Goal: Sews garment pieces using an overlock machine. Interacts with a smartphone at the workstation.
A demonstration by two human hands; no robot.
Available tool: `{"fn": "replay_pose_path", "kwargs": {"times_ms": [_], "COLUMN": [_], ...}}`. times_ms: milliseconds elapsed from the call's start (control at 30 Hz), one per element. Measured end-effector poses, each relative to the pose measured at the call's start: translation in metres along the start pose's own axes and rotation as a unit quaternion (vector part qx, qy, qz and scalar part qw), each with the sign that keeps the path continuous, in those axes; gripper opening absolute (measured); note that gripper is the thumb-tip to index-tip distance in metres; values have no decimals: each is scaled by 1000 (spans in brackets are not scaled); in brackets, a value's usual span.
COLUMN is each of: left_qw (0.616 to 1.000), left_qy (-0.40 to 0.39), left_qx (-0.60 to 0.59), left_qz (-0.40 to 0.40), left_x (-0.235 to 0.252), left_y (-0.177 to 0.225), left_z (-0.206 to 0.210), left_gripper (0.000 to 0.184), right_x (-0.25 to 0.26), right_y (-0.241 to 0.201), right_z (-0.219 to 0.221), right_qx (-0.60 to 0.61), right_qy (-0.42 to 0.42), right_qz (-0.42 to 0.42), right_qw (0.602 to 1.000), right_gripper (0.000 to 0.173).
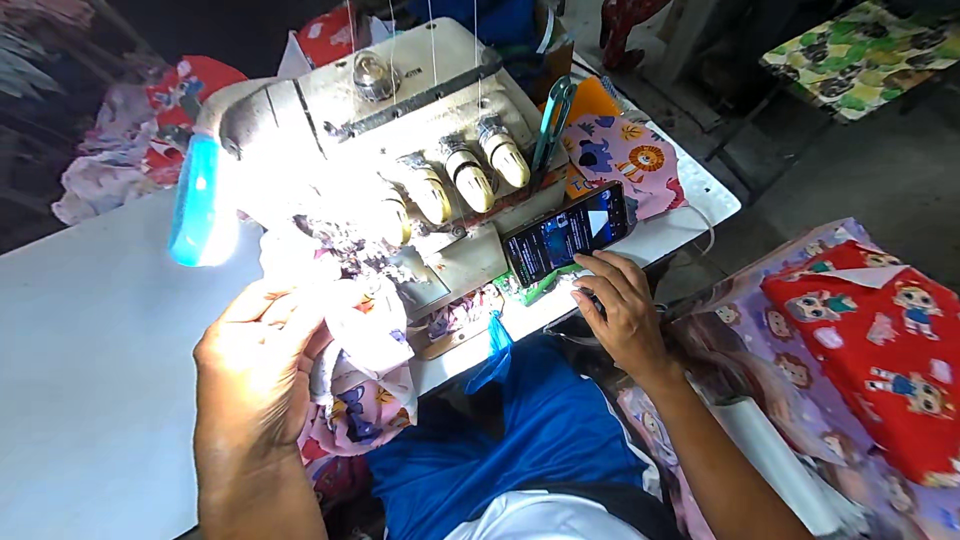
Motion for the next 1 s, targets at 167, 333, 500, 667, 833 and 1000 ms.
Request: {"fn": "replay_pose_path", "kwargs": {"times_ms": [167,333,500,667,833,1000], "left_qw": [1000,1000,1000,1000,1000,1000], "left_qy": [6,2,3,1,3,-1], "left_qx": [4,-4,-6,-2,-4,-2], "left_qz": [-11,-3,-8,-3,-9,-12], "left_x": [-1,-1,0,0,0,0], "left_y": [1,2,1,0,2,2], "left_z": [1,1,0,0,1,1], "left_gripper": [22,24,22,23,24,23], "right_x": [6,2,-8,-13,-14,-15], "right_y": [1,-1,-1,-1,-5,-7], "right_z": [-1,-4,-5,-5,-5,-5], "right_qx": [17,35,42,49,58,62], "right_qy": [1,20,34,40,46,49], "right_qz": [1,11,25,32,40,38], "right_qw": [1000,999,998,997,996,996], "right_gripper": [24,25,24,23,23,23]}}
Point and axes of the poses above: each hand's wrist, its own x-axis towards the middle knuckle, its own z-axis out of the palm, y = z × x, the point moved 3 cm from there along x, towards the middle knuckle, and after that the axes turned 4 degrees about x, right-handed, at the moved point
